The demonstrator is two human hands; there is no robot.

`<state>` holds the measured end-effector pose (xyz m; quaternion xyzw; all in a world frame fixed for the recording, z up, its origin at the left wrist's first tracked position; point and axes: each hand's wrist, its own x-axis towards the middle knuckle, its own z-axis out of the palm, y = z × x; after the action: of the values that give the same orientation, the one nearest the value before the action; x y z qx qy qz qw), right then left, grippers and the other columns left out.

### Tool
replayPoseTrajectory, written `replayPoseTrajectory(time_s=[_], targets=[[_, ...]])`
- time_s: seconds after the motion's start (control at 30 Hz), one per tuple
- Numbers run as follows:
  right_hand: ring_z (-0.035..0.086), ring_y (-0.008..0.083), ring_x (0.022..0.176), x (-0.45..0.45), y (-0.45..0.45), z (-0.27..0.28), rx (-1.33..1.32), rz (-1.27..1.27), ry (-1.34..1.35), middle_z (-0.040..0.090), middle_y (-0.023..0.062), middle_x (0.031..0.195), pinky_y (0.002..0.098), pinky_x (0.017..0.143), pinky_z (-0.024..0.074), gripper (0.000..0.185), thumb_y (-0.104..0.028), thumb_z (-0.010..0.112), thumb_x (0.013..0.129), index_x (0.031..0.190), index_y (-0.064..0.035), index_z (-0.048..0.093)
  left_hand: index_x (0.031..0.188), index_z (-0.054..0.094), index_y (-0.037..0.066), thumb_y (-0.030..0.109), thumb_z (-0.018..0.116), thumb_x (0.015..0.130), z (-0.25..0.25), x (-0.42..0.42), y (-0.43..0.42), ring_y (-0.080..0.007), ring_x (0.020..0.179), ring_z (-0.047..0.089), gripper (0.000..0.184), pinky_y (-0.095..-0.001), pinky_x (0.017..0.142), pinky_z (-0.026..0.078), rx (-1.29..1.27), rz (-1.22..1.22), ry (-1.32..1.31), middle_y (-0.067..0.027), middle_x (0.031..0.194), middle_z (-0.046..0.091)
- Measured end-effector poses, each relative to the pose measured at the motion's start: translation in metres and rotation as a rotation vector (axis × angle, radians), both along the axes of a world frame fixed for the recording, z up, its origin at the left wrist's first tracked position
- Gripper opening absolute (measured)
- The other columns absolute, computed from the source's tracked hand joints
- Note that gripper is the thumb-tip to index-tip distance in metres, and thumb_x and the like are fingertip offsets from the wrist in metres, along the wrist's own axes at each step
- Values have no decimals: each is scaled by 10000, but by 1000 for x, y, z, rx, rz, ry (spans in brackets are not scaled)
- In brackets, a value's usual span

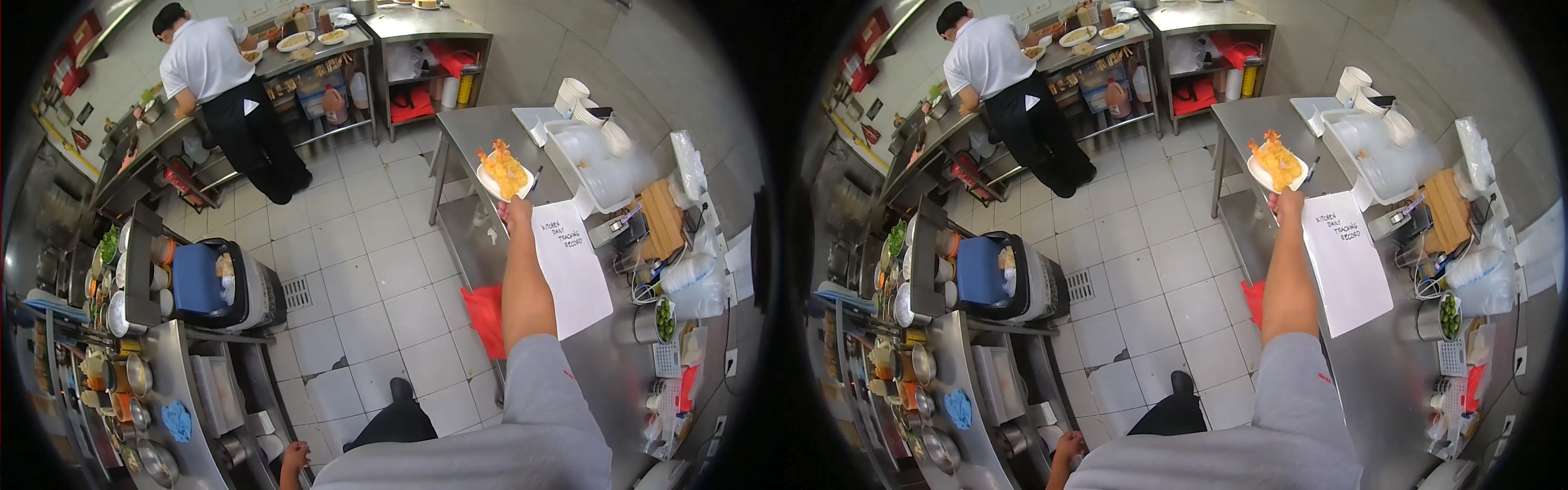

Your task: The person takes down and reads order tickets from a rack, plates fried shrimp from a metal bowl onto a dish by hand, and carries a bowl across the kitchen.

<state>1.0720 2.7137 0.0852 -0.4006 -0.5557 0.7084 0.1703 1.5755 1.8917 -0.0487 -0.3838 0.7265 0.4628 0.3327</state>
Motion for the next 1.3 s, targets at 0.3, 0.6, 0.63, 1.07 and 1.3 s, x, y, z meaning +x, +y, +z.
replayPoseTrajectory(time_s=[0.3,0.6,0.63,1.07,1.3], targets=[[667,205,743,-13,25,-8,-86,24,107,671,138,946,346,644,588,310,-213,495,1063,1258,27,519,1187,624,51,215,643,983,9,-8,-9,-183,539,636,262,-304,446,505,13,86,-14,-77,874,687],[560,128,573,125,-154,-26,80,141,216,596,55,847,278,452,453,559,-90,662,937,1433,-25,413,1248,619,45,198,633,977,-14,14,-18,-199,585,668,312,-313,479,527,102,52,62,-108,948,718],[544,120,562,150,-179,-51,60,188,208,566,37,828,282,439,434,524,-59,660,915,1391,-39,443,1255,619,39,201,633,977,-16,18,-20,-201,594,670,323,-318,486,532,97,36,67,-110,947,718],[642,153,561,408,-444,-173,428,1246,-581,672,70,727,308,472,535,425,-37,775,778,1195,-65,699,1237,681,56,305,698,930,-71,165,-142,-220,762,683,396,-388,628,573,84,164,302,-119,974,738],[606,374,1266,405,-638,-134,926,1744,-481,618,261,1374,433,1092,479,803,-172,873,741,1452,-7,536,1215,702,68,324,701,914,-62,286,-214,-246,667,684,396,-395,641,563,-145,192,433,-166,969,757]])
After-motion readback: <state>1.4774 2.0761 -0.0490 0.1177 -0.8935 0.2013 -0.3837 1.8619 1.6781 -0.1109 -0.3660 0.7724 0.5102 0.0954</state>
